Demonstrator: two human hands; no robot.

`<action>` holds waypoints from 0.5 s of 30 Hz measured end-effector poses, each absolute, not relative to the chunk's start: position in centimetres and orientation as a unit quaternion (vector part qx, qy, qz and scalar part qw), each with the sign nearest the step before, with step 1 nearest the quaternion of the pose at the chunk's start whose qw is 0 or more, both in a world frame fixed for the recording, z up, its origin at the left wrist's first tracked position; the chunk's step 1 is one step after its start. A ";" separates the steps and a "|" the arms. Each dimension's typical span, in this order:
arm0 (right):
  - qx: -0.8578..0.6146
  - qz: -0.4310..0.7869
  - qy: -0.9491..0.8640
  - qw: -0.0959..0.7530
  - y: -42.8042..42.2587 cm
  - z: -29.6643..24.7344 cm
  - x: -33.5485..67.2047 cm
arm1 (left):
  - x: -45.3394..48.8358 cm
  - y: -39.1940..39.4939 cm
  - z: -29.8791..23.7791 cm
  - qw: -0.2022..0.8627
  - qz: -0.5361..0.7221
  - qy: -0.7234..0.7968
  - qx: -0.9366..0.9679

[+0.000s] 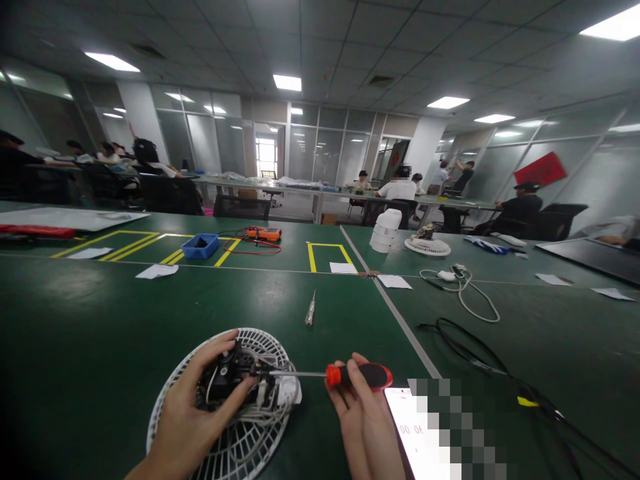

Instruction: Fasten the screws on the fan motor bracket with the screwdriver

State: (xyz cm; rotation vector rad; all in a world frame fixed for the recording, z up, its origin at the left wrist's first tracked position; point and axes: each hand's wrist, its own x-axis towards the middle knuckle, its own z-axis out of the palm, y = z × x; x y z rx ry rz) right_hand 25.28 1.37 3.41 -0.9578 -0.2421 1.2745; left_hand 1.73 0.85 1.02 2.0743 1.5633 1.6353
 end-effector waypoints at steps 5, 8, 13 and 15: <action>-0.454 0.562 -0.119 0.681 1.4 3.4 25.4 | 1.8 0.7 1.0 0.019 0.532 0.509 0.676; -0.439 0.571 -0.090 0.687 1.4 3.7 25.6 | 1.9 0.6 1.1 0.014 0.531 0.511 0.675; -0.431 0.579 -0.105 0.684 1.5 3.1 25.6 | 1.9 0.5 1.3 0.011 0.533 0.510 0.675; -0.448 0.569 -0.121 0.679 1.5 2.8 25.6 | 1.9 0.4 1.3 0.014 0.532 0.512 0.675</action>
